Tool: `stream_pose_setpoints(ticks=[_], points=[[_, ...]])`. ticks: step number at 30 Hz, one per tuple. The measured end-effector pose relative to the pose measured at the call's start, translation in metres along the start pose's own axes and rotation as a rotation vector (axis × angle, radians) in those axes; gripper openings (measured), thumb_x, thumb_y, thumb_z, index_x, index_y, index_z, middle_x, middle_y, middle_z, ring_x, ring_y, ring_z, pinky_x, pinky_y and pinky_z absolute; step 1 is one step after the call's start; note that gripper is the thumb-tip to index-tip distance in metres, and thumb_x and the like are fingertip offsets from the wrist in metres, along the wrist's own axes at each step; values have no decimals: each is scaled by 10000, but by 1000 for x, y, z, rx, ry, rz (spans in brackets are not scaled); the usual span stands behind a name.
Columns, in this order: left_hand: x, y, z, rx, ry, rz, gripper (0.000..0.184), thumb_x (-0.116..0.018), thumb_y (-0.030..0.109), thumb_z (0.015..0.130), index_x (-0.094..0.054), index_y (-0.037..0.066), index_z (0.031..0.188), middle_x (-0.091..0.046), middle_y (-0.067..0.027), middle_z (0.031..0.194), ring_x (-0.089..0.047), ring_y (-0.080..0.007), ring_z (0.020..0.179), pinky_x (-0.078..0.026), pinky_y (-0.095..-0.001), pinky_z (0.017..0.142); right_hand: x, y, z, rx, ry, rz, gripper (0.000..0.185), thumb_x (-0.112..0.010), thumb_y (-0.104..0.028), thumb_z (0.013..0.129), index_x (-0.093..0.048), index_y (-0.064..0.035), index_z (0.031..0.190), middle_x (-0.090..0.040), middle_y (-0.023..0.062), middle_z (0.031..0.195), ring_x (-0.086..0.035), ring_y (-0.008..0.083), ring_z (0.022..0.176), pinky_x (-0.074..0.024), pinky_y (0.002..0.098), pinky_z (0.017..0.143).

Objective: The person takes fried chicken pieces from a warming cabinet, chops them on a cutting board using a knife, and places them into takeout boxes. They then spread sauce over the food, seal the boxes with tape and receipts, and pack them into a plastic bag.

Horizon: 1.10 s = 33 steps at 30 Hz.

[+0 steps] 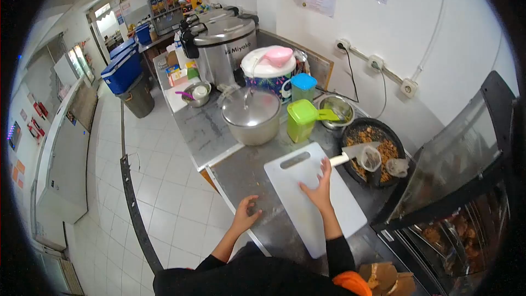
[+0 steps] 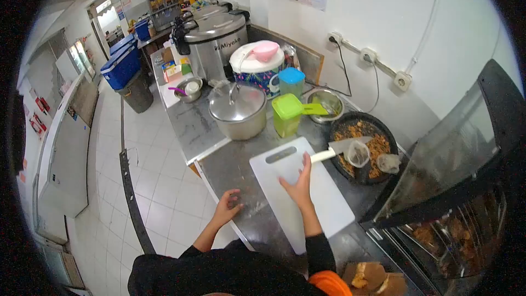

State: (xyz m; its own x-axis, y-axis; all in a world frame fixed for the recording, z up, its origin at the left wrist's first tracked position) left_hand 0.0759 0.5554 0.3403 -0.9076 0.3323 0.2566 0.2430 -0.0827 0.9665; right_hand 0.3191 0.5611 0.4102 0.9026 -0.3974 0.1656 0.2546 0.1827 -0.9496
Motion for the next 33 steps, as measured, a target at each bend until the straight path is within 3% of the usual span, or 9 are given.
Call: stream_pose_setpoints(ticks=[2,4,8,12,17,20,25,32,33], points=[[21,3,14,-20,25,-66,411,-600,51,682,-453,56,1066,-450,-108,1093,-456,-229,977,-379,-299,834,-27,18,64,36,24,71,1037,-749,-112,482,-84,-61,1276,-151,189,1285,-151,365,1193,-150,465,968],[42,9,28,-50,42,4,382,-591,55,694,-464,56,1054,-474,-103,1061,-476,-225,945,-385,-298,825,-37,19,120,329,272,-260,1055,-768,-153,446,-108,-69,1264,-226,167,1250,-190,367,1167,-183,483,948],[77,13,55,-62,5,126,324,-589,120,742,-483,72,1044,-512,-50,1053,-491,-170,952,-381,-320,823,-54,48,177,158,443,-572,907,-766,-235,412,-285,-115,1171,-305,188,1166,-248,372,1120,-219,474,917],[82,22,87,-78,-21,-17,284,-596,111,726,-517,72,997,-516,-63,1042,-496,-192,945,-383,-325,813,-69,39,157,417,443,-398,756,-746,-225,433,-345,-105,1063,-303,199,1166,-285,384,1094,-225,476,903],[46,152,109,-850,60,652,273,-653,132,648,-568,95,905,-541,-85,936,-513,-215,888,-389,-348,780,-82,-23,68,458,264,-497,803,-750,-248,431,-323,-80,1090,-310,216,1186,-320,372,1068,-263,433,852],[14,145,103,-1093,-193,595,287,-662,156,633,-572,109,902,-545,-66,885,-515,-200,892,-414,-346,754,-74,-43,17,439,230,-616,830,-754,-271,429,-315,-68,1104,-364,191,1139,-350,344,1037,-273,417,825],[-24,139,100,-1141,-582,426,228,-558,103,723,-560,96,951,-548,-72,850,-553,-229,788,-467,-311,648,-33,-50,-29,-53,282,-661,851,-749,-213,394,-316,-45,1107,-421,158,1044,-395,312,961,-279,396,819],[-52,76,246,-350,-451,255,146,-504,118,771,-593,8,804,-592,-140,774,-565,-232,713,-445,-322,623,23,-44,-101,-78,597,-648,834,-726,-226,416,-295,-40,1106,-348,161,1085,-374,284,1010,-310,377,852],[-63,56,268,-426,-448,409,162,-532,146,756,-575,9,832,-572,-153,786,-561,-245,700,-440,-321,618,27,-48,-112,-99,610,-649,834,-726,-226,416,-295,-40,1106,-348,161,1085,-374,284,1010,-310,377,852]])
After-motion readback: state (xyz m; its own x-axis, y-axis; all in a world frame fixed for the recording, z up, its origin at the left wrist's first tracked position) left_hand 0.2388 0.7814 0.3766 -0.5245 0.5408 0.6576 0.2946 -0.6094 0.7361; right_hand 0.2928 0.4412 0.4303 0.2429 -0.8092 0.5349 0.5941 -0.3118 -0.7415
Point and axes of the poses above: each hand's wrist, its own z-axis towards the middle knuckle, its own x-axis out of the back of the hand, y = z × x, the point moved 5 cm from there along z, towards the middle knuckle
